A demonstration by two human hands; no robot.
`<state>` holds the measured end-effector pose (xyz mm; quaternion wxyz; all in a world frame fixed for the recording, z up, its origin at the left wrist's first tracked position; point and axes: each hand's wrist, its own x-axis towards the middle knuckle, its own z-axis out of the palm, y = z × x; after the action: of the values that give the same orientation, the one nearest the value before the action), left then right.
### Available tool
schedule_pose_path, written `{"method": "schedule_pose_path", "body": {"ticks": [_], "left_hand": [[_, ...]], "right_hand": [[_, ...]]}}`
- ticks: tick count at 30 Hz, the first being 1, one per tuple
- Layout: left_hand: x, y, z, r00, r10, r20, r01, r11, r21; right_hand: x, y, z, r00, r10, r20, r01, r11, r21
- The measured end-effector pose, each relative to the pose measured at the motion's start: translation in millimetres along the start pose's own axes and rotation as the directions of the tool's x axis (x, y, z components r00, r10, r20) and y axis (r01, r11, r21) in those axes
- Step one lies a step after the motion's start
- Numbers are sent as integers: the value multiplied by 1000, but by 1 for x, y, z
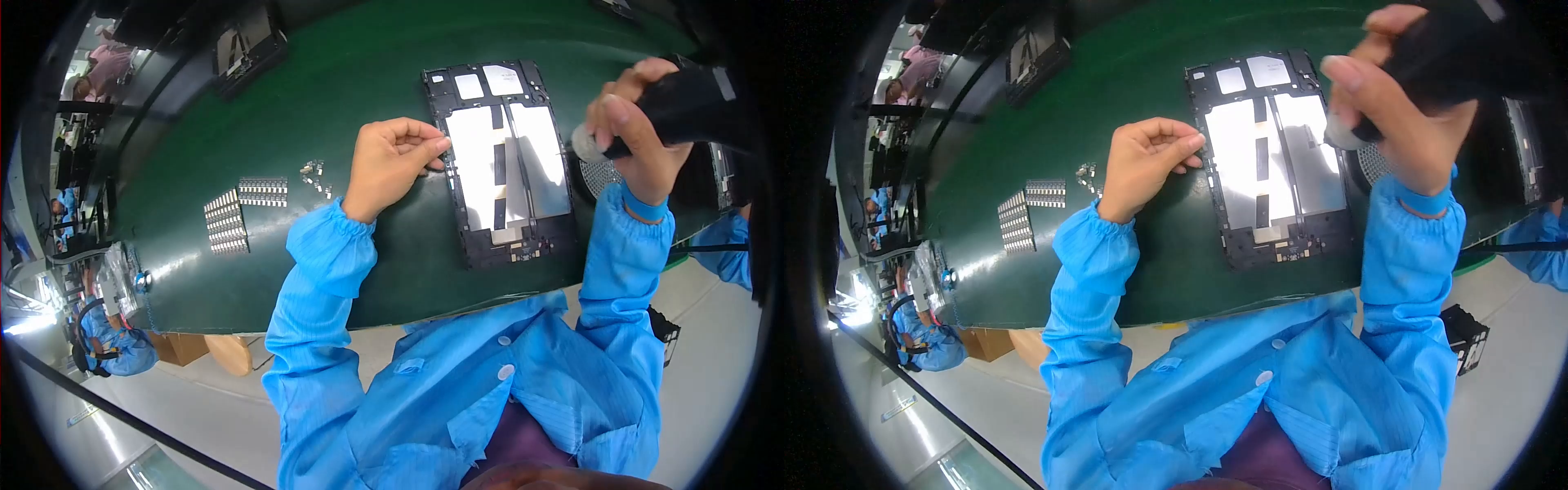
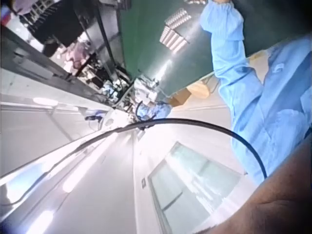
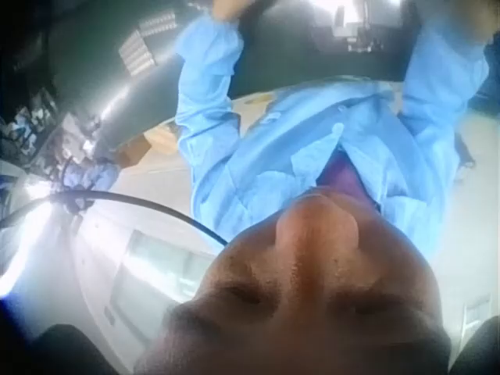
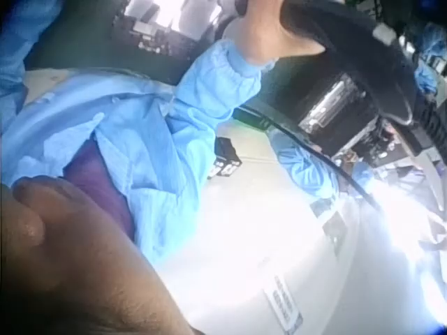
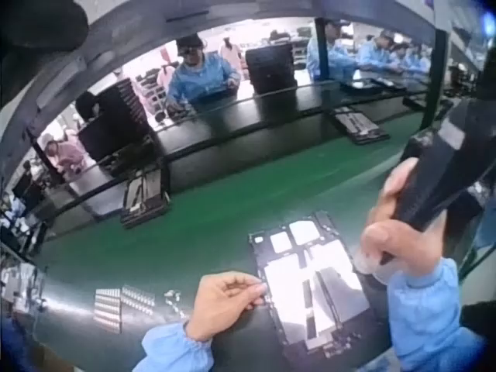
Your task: The person assembles electronic tablets by securing housing and components with screws using an electric screwdriver.
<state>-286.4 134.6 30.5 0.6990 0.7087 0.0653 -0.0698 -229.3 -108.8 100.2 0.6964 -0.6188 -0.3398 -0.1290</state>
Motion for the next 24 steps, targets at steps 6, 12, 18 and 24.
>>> {"method": "schedule_pose_path", "body": {"ticks": [6, 12, 18, 24], "left_hand": [[8, -16, 2, 991, 125, -43, -117, 981, 155], [13, -23, -3, 992, 125, -15, -122, 985, 121], [13, -16, -2, 997, 80, 1, -80, 993, 88], [16, -14, -5, 997, 78, -11, -77, 997, 19]], "right_hand": [[13, 6, 29, 992, -58, 114, 60, 998, -13], [24, -10, 78, 993, 105, 50, -110, 988, 110], [28, -3, 95, 953, 300, 29, -301, 940, 160], [30, 8, 101, 945, 321, 61, -326, 918, 225]]}}
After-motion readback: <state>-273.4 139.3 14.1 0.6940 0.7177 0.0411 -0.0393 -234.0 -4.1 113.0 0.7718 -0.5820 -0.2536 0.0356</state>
